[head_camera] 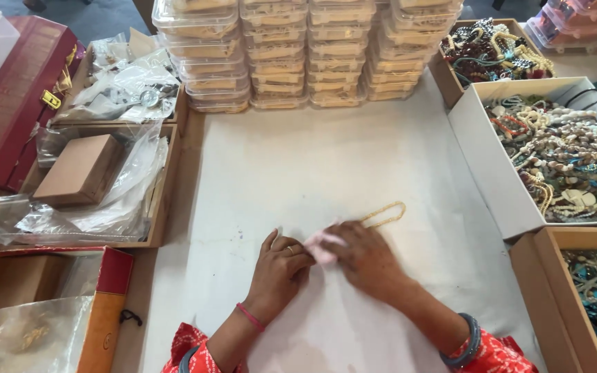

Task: The person places a small item into a clear plastic container and stacks it with others. They then pick up a beaded necklace, wipe it with a pink cloth, and place it into a small plastic bag. Finally, they put the bagged necklace into a small beige drawstring pouch and place the pouch into a clear plastic container.

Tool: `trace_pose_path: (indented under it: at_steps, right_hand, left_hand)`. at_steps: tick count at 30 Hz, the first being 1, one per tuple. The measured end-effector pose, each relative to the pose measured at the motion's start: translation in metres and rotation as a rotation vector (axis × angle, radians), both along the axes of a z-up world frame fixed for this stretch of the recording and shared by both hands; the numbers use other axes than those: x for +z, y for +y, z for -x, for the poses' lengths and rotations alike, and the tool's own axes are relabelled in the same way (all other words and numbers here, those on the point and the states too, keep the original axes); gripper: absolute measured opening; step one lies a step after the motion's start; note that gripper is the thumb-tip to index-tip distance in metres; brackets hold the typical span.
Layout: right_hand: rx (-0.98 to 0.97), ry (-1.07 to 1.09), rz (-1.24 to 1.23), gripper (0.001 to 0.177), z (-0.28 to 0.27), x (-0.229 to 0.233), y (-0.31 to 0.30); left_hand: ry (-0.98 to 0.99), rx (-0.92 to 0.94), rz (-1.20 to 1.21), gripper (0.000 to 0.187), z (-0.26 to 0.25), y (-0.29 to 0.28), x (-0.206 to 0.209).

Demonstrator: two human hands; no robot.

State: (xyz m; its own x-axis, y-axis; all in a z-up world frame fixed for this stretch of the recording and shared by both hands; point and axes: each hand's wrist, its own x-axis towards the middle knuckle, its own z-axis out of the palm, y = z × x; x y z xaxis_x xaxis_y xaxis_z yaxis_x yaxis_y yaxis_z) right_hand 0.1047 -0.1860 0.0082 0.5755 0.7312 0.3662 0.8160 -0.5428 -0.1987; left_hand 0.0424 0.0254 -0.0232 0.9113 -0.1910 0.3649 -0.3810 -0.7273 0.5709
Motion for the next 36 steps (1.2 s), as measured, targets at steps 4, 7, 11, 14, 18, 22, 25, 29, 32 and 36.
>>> trace_pose_path:
  at_steps: [4, 7, 11, 14, 18, 22, 25, 29, 32, 36]
  right_hand:
    - [-0.194, -0.021, -0.046, 0.037, -0.034, 0.006, -0.041]
    - [-0.538, -0.027, -0.021, 0.037, -0.062, -0.001, -0.083]
    - [-0.628, -0.054, -0.044, 0.037, -0.061, -0.004, -0.084]
    - [-0.367, 0.019, -0.130, 0.041, -0.034, 0.016, -0.055]
    - [-0.079, 0.045, 0.013, 0.045, -0.026, 0.010, -0.041]
    - [-0.350, 0.066, 0.000, 0.038, -0.054, 0.008, -0.076]
    - [-0.637, -0.009, 0.063, 0.036, -0.059, 0.005, -0.088]
    - [-0.402, 0.024, -0.123, 0.039, -0.032, 0.017, -0.053]
    - [-0.097, 0.043, -0.095, 0.042, -0.016, 0.020, -0.031]
    - [-0.205, 0.006, 0.003, 0.037, -0.041, 0.002, -0.057]
  left_hand:
    - [0.059, 0.011, 0.011, 0.017, -0.001, 0.002, 0.005]
    - [0.081, 0.019, 0.006, 0.017, 0.000, 0.001, 0.006]
    - [0.070, 0.023, 0.032, 0.015, 0.001, 0.002, 0.003]
    - [0.077, 0.023, 0.037, 0.014, 0.000, 0.001, 0.002]
    - [0.079, 0.011, 0.044, 0.014, -0.001, 0.002, 0.005]
    - [0.064, 0.014, 0.057, 0.015, 0.000, 0.002, 0.005]
    - [0.076, 0.019, 0.068, 0.015, 0.001, 0.002, 0.004]
    - [0.092, 0.017, 0.063, 0.014, 0.000, 0.002, 0.002]
    - [0.087, 0.008, 0.060, 0.014, -0.001, 0.002, 0.000]
    - [0.054, 0.004, 0.066, 0.015, 0.000, 0.003, 0.002]
